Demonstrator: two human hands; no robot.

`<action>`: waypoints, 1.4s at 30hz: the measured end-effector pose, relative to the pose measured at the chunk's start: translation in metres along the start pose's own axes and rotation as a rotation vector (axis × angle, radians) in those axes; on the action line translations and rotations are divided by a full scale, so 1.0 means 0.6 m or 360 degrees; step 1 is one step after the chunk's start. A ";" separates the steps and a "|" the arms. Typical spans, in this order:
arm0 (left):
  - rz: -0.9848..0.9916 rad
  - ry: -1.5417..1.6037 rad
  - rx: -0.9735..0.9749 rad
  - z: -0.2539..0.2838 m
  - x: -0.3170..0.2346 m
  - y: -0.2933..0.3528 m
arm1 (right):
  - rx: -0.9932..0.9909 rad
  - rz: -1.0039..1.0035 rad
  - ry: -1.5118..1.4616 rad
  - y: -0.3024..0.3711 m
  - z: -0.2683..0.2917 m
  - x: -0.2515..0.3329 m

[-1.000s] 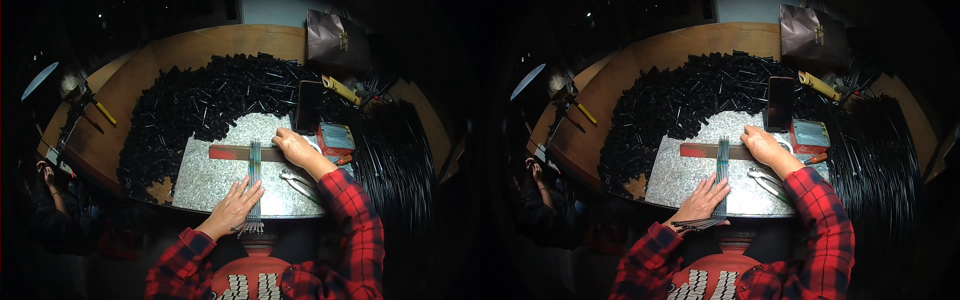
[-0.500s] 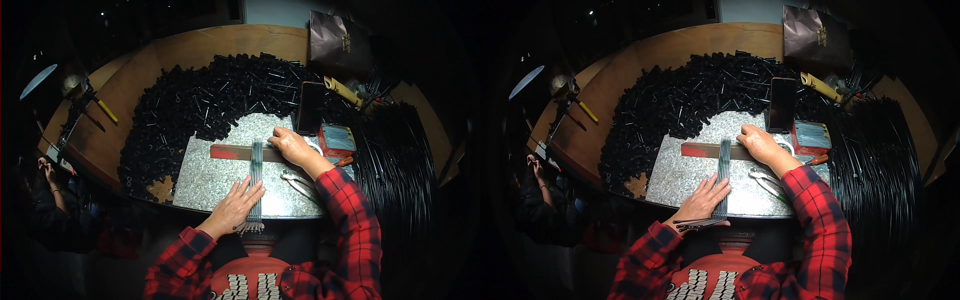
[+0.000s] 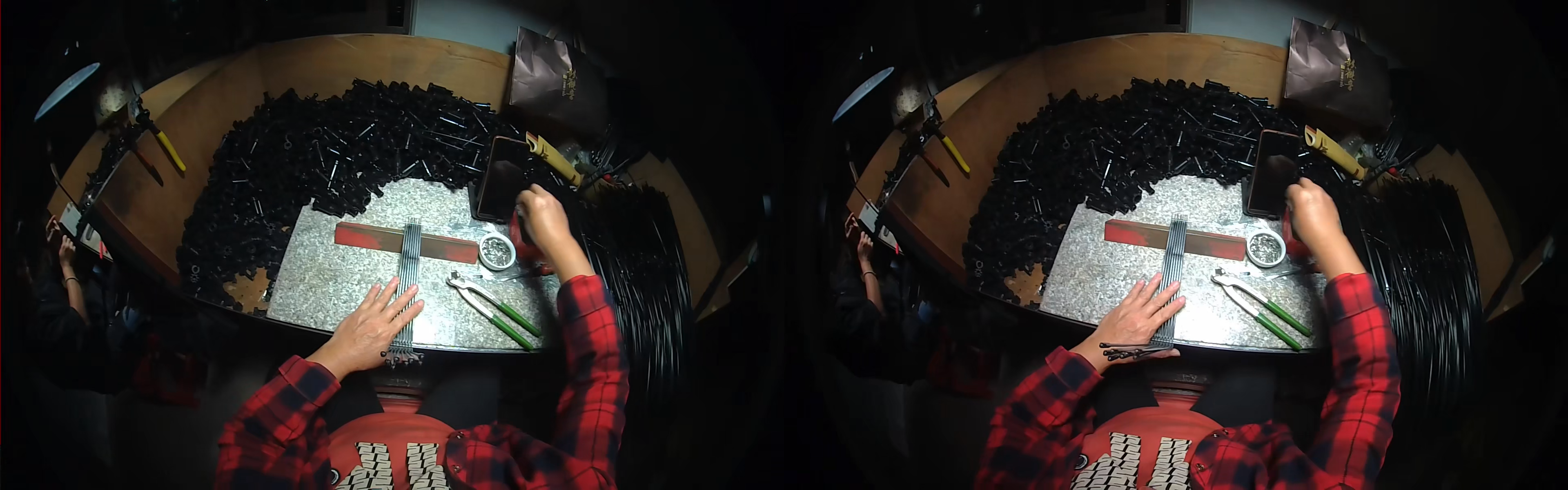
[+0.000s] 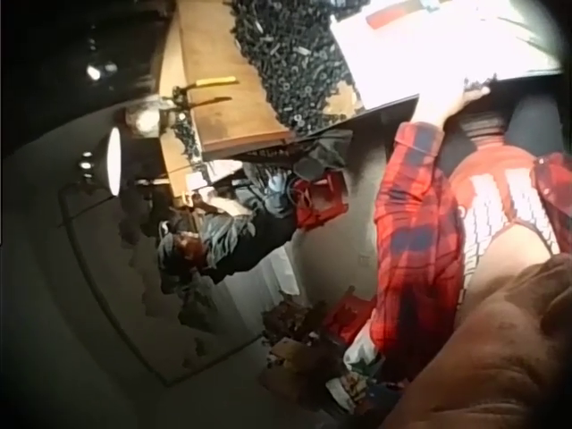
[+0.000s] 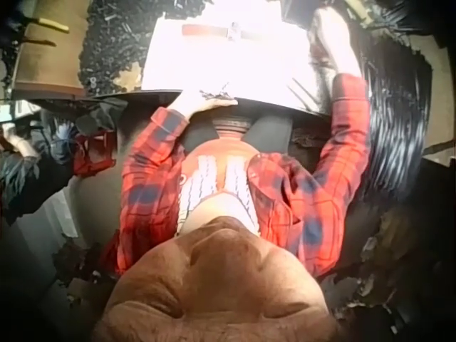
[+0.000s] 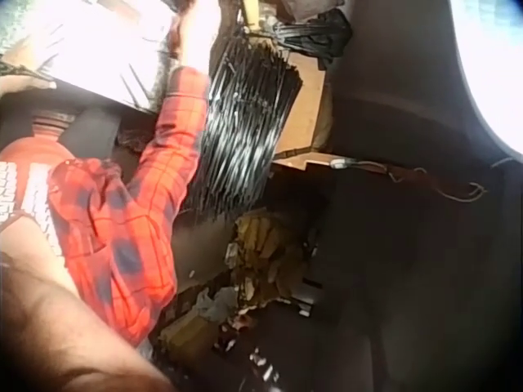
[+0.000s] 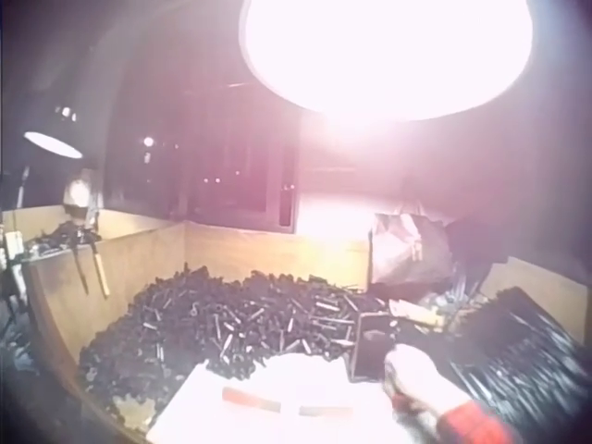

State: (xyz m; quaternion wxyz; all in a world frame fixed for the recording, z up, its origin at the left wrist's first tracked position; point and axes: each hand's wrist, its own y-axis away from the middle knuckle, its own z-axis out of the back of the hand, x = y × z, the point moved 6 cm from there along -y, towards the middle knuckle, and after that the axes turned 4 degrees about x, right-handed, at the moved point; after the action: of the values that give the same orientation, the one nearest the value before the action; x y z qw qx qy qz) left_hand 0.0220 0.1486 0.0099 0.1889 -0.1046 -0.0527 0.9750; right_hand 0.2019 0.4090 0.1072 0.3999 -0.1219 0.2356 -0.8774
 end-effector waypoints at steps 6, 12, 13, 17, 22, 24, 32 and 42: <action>-0.0014 0.0037 0.0025 0.003 -0.003 -0.003 | 0.0741 -0.0311 0.0508 0.078 -0.041 -0.141; -0.0011 0.0053 -0.0026 0.003 -0.004 -0.001 | 0.0579 -0.0201 0.0488 0.088 -0.017 -0.120; 0.0006 0.0045 -0.0022 0.003 -0.002 0.000 | 0.0528 -0.0167 0.0464 0.088 -0.011 -0.117; -0.0014 0.0029 -0.0004 0.003 -0.004 -0.004 | 0.0307 -0.0143 0.0391 0.080 0.004 -0.101; -0.0017 -0.0016 -0.0028 0.003 -0.003 -0.002 | 0.0125 0.0137 -0.0052 0.037 -0.003 0.045; -0.0016 0.0001 -0.0058 0.007 -0.004 0.000 | 0.0108 0.0316 -0.0212 0.026 -0.022 0.102; -0.0046 0.0008 -0.0109 0.012 -0.009 -0.002 | 0.0234 0.0368 -0.0135 0.008 -0.114 0.174; -0.0045 -0.0089 -0.0126 0.001 0.000 -0.003 | 0.0243 0.0300 -0.0121 0.005 -0.125 0.175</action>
State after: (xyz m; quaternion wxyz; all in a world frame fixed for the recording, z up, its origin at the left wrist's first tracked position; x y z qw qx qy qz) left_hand 0.0225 0.1502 0.0106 0.1970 -0.0840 -0.0979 0.9719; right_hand 0.1049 0.3513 0.0438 0.4972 -0.1015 0.1633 -0.8460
